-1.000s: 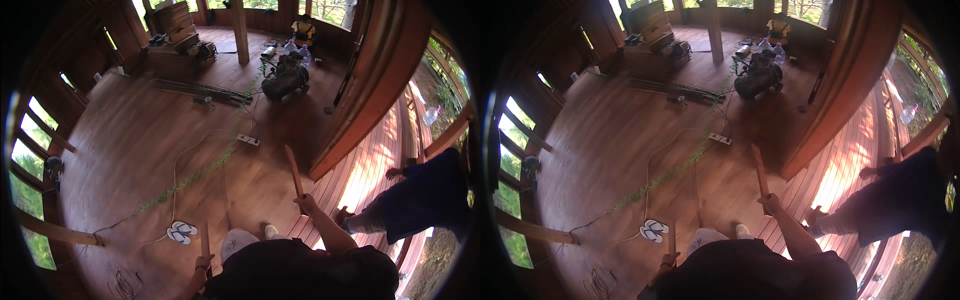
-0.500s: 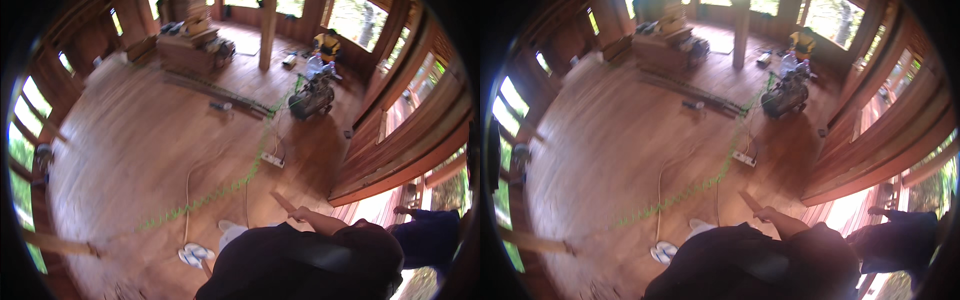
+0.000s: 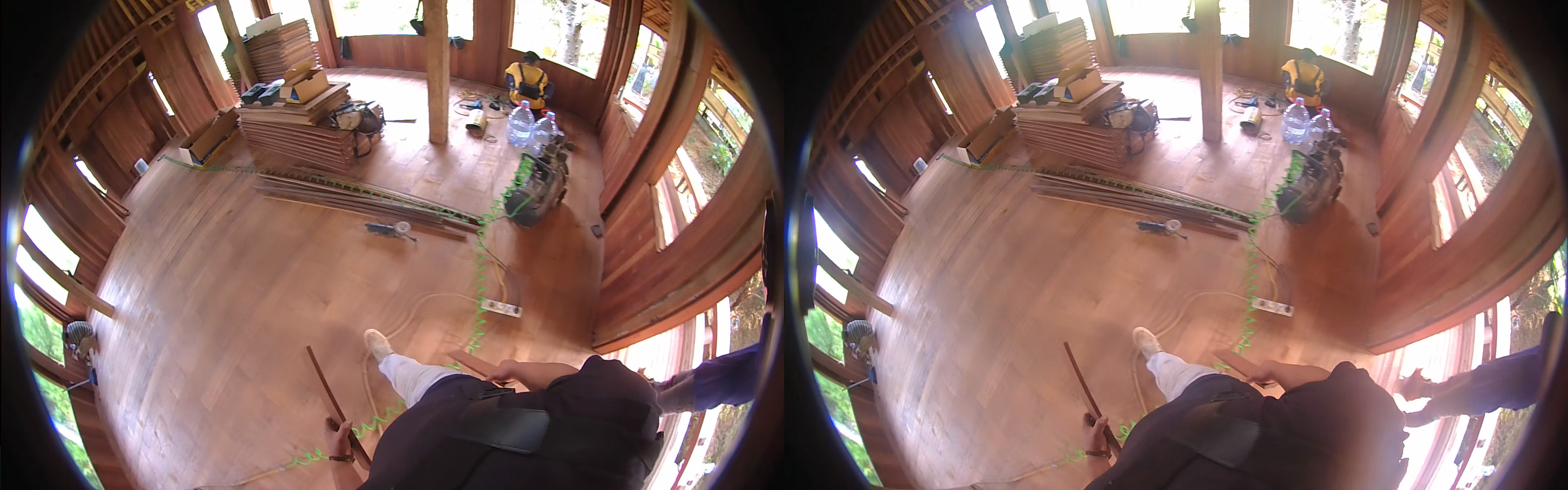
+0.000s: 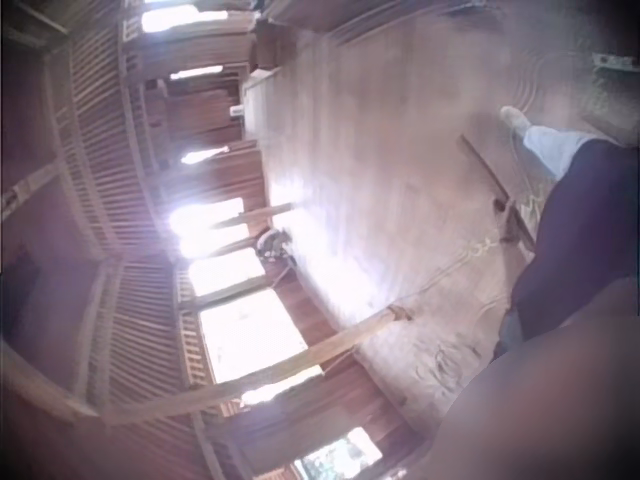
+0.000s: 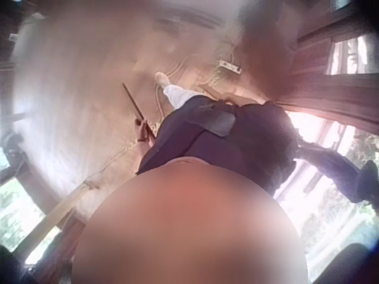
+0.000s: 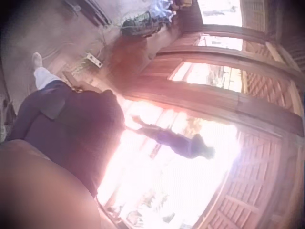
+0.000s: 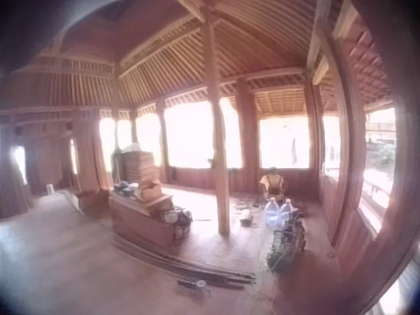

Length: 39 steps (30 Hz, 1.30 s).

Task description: The person cuts wooden planks using a miter saw, carries them into a wooden room, and fits them into gaps in the wall. They use a utility knife to trim edges and a hand saw to adjust plank lengths before placing them.

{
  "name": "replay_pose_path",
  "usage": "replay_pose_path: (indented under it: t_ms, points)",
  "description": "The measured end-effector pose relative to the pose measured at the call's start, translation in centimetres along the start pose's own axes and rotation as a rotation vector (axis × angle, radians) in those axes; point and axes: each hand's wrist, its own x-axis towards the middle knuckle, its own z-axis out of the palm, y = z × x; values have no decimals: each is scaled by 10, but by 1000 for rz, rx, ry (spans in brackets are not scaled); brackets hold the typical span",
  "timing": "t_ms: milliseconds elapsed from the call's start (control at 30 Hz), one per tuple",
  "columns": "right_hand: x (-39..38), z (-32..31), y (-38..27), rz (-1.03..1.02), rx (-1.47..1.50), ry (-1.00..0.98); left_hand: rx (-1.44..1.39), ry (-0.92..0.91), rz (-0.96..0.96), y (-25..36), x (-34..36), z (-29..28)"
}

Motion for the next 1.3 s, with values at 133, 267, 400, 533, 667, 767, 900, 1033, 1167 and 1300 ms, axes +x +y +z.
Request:
replay_pose_path:
  t_ms: [133,267,400,533,667,767,900,1033,1167,1300]
  points:
    - [105,-45,-94,-9,6,-139,6,133,-17,54,150,-28]
    - [190,-131,-250,-82,78,-205,419,320,-225,64,262,-94]
    - [243,-230,-468,-270,-103,-260,409,525,-520,52,309,-162]
    - [221,-310,-686,-152,3,10,328,571,-805,42,350,-217]
    - [227,-341,-879,-251,-96,99,481,660,-1000,39,455,-283]
    - [263,-355,-983,-324,-212,56,502,725,-927,72,574,-343]
    - [303,-383,-1088,-175,-216,-14,22,689,-487,199,768,-424]
    - [348,-425,-1225,-114,-200,-5,-227,437,-189,366,989,-486]
    - [417,-472,-1390,-115,-240,3,383,507,-111,498,1179,-516]
    - [481,-528,-1554,-134,-272,8,439,530,-373,549,1324,-538]
